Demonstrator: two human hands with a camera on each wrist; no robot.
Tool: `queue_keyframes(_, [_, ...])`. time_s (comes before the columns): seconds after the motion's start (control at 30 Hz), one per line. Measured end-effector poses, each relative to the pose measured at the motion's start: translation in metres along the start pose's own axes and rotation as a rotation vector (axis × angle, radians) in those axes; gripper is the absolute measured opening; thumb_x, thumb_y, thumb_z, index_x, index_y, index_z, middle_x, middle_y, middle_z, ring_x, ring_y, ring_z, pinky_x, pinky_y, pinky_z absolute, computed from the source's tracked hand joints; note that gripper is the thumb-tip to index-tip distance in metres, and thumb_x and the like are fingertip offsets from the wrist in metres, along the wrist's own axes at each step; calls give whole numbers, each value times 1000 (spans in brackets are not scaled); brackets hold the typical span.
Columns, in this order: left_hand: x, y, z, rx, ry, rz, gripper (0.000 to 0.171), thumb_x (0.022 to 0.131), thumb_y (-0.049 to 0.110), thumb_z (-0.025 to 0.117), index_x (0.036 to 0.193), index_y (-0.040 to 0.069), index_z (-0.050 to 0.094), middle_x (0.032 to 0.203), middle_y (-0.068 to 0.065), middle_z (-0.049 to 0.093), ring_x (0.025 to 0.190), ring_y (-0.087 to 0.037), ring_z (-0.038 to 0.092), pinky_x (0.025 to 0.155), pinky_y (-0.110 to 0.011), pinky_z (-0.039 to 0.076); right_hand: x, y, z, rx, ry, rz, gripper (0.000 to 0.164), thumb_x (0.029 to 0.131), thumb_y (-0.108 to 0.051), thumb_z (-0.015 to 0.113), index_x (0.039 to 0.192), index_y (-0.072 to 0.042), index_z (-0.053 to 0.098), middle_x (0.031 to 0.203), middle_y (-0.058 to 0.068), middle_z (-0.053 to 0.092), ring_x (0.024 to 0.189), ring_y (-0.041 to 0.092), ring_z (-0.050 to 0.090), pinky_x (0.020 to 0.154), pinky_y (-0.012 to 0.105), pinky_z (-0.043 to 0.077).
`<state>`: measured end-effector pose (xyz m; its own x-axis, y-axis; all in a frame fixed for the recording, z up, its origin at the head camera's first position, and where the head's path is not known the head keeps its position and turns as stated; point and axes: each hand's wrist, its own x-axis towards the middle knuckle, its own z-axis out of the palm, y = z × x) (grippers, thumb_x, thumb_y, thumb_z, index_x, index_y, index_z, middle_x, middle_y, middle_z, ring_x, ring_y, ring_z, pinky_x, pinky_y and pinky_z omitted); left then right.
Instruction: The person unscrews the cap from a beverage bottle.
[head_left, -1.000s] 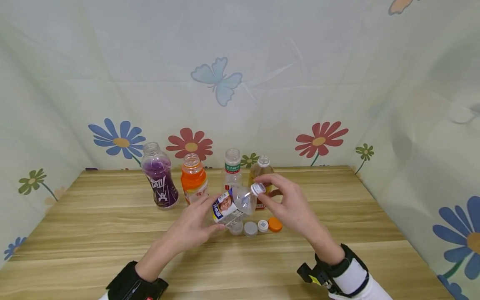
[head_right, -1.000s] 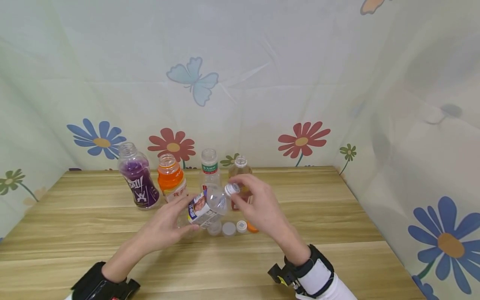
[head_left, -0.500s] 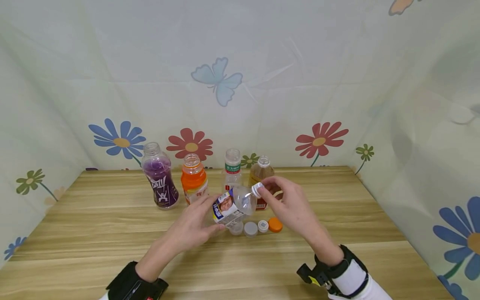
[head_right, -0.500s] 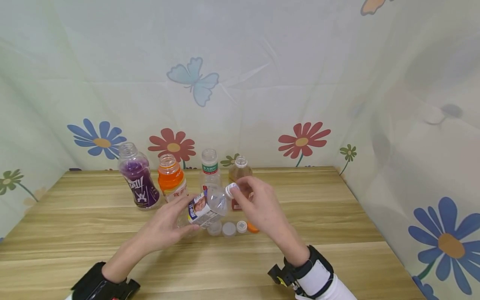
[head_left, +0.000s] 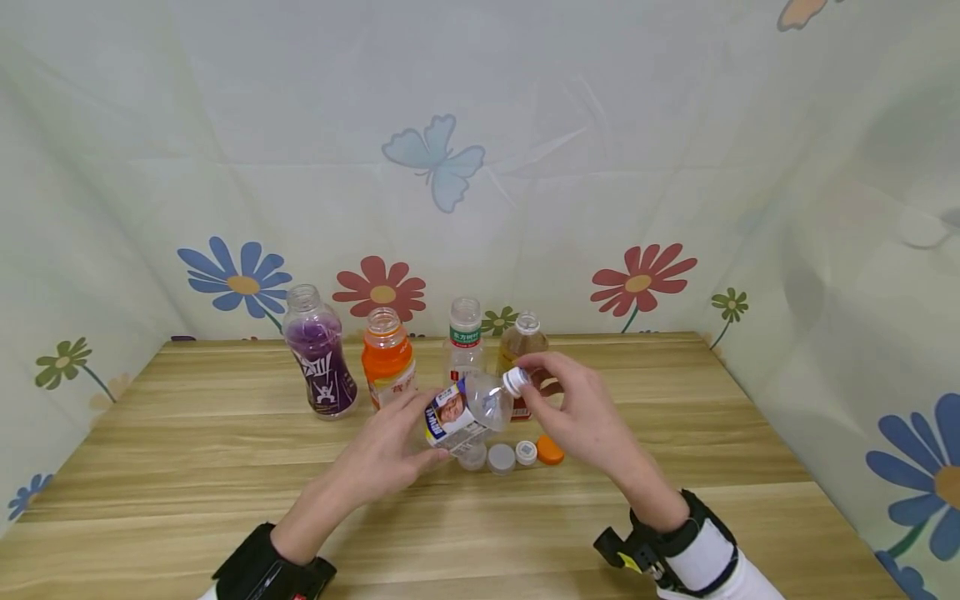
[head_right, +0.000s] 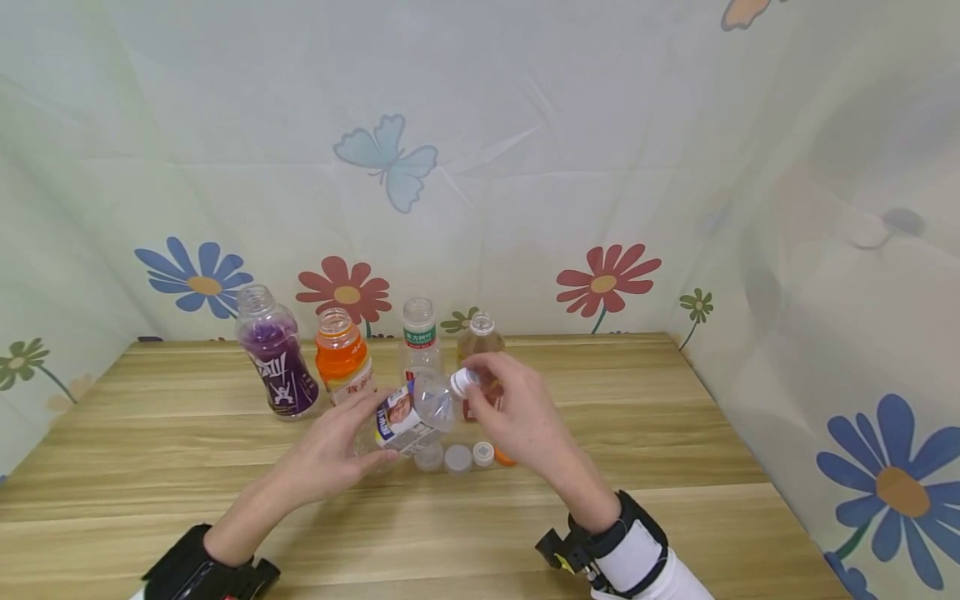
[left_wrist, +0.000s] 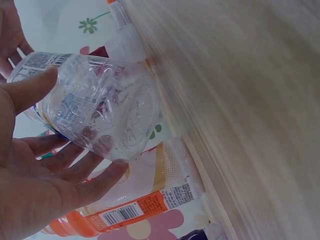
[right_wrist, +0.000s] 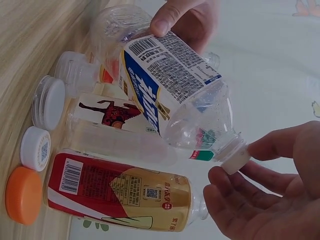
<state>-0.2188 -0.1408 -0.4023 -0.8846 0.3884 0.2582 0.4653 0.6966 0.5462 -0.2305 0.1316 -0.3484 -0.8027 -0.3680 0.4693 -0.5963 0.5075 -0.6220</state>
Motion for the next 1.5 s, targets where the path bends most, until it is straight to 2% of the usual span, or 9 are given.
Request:
queue_keyframes(0.47, [0,-1,1,3,0,5,77,86,28,85,151,7,49,153,-15,49,144,-43,37,114,-63,31,0,0,0,17,-4,-14,31,94,1,70,125,1,65,115,8,69,101,26,65,86,46,59])
queue_keyframes(0.7, [0,-1,1,3,1,-2,77,87,29,85,151,5,48,152,-17,50,141,-42,42,113,-62,34,0,0,1,43,-5,-18,36,95,-1,70,130,-1,62,118,7,68,103,25,64,86,46,59])
queue_keyframes(0.8, [0,0,1,3,-1,-4,78,87,30,84,151,6,48,152,-17,49,141,-41,42,113,-62,33,0,0,1,54,1,6,36,97,-8,71,131,-1,62,119,6,67,103,24,63,85,43,59])
queue_keyframes(0.97, [0,0,1,0,-1,9,77,87,28,85,151,5,48,151,-18,51,141,-42,43,113,-62,33,0,0,1,48,27,86,30,101,-19,69,125,-2,64,106,3,65,95,20,60,75,33,58])
queue_keyframes(1.13, [-1,0,1,10,2,14,77,86,27,85,150,5,49,151,-16,50,142,-41,42,114,-61,33,1,1,1,27,31,125,23,101,-21,69,118,-6,66,99,2,63,90,19,59,72,31,57])
queue_keyframes(1.5, [-1,-1,1,14,9,13,76,86,27,85,151,7,49,152,-14,50,143,-42,39,114,-61,32,-1,1,2,7,8,58,23,98,-10,71,119,-2,67,101,3,64,90,21,60,75,34,59])
